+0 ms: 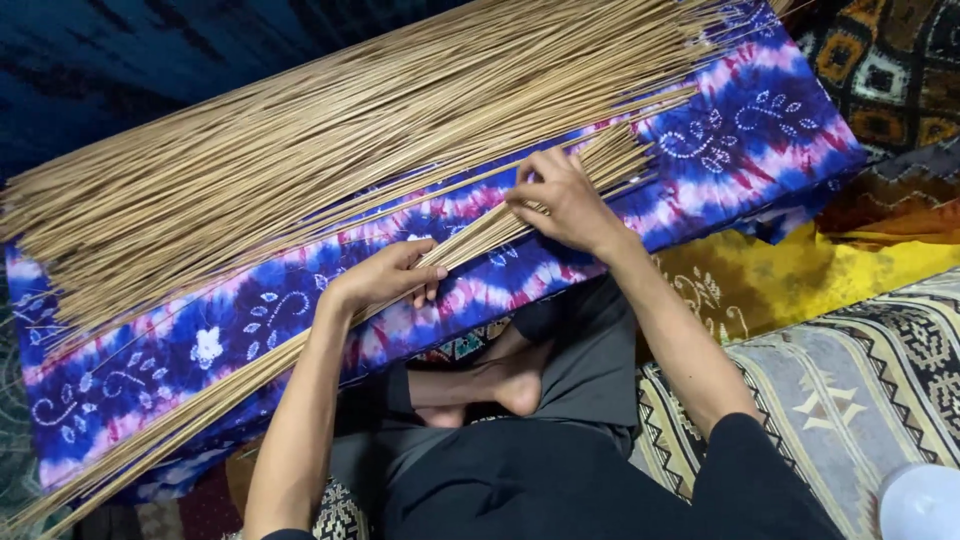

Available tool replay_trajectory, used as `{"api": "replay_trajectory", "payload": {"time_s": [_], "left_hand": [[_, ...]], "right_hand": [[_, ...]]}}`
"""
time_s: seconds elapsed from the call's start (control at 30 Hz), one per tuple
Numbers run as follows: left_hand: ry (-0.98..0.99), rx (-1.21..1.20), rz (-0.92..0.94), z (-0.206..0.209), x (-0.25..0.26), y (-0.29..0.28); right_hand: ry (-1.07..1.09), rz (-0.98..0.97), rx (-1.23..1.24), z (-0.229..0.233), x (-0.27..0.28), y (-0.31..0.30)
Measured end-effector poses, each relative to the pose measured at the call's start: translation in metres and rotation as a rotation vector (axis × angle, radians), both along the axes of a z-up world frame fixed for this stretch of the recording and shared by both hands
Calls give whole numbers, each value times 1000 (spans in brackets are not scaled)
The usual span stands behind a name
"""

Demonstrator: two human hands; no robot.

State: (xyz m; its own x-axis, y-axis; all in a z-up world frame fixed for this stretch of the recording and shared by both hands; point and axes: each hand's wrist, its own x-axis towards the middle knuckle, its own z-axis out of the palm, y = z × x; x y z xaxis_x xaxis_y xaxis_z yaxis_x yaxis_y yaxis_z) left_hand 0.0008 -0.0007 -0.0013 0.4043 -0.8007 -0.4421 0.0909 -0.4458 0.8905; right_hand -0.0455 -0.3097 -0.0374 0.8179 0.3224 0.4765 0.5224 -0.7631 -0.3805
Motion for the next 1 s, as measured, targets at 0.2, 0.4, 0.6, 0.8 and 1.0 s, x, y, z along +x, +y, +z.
{"api": "replay_trajectory", "payload": {"time_s": [0.2, 0.4, 0.6, 0.8, 1.0], "left_hand": [[6, -22, 12, -2, 0, 2], [25, -23, 13, -1, 0, 1], [28, 107, -1, 1, 0, -3], [21, 108, -10, 8, -1, -4], [-69, 307, 26, 2, 3, -3]], "right_hand": [[33, 20, -5, -3, 13, -21], [-12, -93, 16, -8, 17, -97], [155, -370, 45, -13, 6, -165], [126, -260, 445, 8, 3, -148], [300, -172, 692, 3, 7, -110]]}}
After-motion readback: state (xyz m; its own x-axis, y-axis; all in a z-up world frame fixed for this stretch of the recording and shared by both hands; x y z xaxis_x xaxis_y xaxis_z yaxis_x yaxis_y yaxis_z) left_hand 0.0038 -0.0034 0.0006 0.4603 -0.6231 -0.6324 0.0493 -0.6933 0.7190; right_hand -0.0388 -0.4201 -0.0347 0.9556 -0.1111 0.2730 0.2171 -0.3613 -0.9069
